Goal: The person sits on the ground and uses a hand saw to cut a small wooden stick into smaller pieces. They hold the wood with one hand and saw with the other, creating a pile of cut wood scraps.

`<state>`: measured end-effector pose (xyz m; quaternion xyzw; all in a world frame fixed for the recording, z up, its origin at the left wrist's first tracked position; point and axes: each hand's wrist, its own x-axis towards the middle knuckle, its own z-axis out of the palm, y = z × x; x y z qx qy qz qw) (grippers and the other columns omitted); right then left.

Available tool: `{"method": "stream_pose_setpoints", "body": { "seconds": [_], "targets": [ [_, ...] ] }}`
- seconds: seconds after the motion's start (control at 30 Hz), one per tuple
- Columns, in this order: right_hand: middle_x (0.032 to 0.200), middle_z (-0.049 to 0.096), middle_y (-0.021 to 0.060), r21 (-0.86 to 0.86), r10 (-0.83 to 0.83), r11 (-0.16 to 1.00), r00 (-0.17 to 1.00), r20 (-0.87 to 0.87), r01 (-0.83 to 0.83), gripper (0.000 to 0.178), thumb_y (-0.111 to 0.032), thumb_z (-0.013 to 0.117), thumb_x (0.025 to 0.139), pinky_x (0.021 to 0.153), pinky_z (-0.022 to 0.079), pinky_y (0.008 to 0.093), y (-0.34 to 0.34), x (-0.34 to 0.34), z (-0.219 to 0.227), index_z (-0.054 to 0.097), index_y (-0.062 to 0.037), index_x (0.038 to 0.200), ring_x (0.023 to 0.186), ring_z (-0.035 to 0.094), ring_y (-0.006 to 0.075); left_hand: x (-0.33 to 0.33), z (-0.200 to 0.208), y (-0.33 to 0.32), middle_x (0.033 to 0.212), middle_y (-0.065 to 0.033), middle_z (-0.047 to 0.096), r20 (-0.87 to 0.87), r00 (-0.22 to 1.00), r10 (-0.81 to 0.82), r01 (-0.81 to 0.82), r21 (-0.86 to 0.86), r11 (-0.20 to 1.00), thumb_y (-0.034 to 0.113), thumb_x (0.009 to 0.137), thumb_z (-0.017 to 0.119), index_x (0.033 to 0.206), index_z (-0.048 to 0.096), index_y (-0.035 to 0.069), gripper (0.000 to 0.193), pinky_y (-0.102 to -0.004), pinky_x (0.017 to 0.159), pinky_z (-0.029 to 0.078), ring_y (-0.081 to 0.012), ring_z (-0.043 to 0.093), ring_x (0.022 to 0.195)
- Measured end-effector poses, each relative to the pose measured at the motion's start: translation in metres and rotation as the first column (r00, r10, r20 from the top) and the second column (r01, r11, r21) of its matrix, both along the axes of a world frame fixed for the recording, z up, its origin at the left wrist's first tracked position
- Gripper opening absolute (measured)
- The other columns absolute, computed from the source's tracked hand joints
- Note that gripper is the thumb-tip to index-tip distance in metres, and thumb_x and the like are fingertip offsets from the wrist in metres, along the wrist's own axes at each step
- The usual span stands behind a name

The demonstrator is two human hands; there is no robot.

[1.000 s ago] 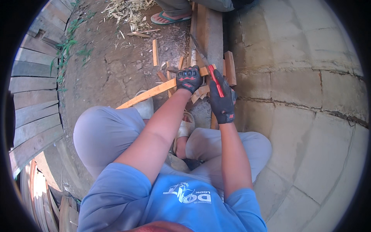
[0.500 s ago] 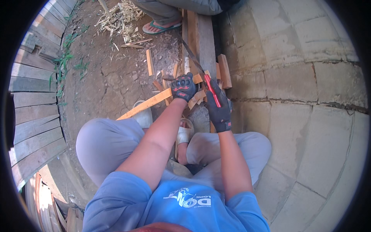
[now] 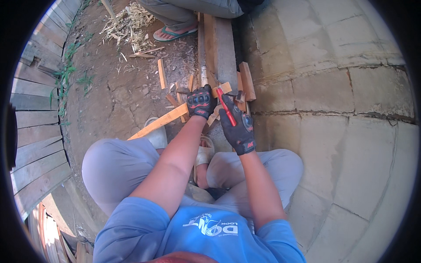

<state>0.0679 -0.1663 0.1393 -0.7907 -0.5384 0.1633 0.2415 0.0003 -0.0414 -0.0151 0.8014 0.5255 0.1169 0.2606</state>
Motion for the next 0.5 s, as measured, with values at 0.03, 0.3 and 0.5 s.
{"method": "stream_pose_setpoints", "body": {
  "seconds": [0.03,0.3,0.5],
  "targets": [
    [0.136,0.072,0.0203,0.007,-0.003,1.0,1.0,0.007,0.003,0.045,-0.023,0.064,0.106,0.105,0.054,0.0444,-0.003,0.0,0.0,0.063,-0.0092,0.148,0.127,0.069,0.0369,0.001,0.001,0.0,0.097,-0.0136,0.078,0.002,1.0,-0.002,0.002,-0.001,1.0,0.035,0.089,0.074,0.106,0.074,0.014,0.028,-0.0499,0.083,0.057,-0.0328,0.077,0.094],
    [0.133,0.074,0.0192,-0.242,-0.211,0.952,0.975,-0.073,0.188,0.044,-0.021,0.065,0.104,0.099,0.056,0.044,-0.111,-0.013,0.102,0.065,-0.0105,0.147,0.121,0.071,0.0373,0.001,-0.013,0.004,0.092,-0.0131,0.079,0.006,0.999,0.034,-0.034,0.067,0.997,0.023,0.091,0.062,0.099,0.076,0.014,0.018,-0.0482,0.077,0.058,-0.0342,0.078,0.085],
    [0.122,0.077,0.0209,-0.141,-0.077,0.986,0.992,0.099,0.091,0.044,-0.004,0.07,0.097,0.095,0.06,0.0431,-0.162,-0.04,0.168,0.068,-0.0051,0.142,0.111,0.078,0.034,0.004,-0.007,0.01,0.101,-0.0153,0.08,0.004,1.0,0.02,-0.02,0.0,1.0,0.028,0.088,0.065,0.1,0.077,0.012,0.024,-0.0481,0.085,0.06,-0.0351,0.078,0.096]
  ]
}}
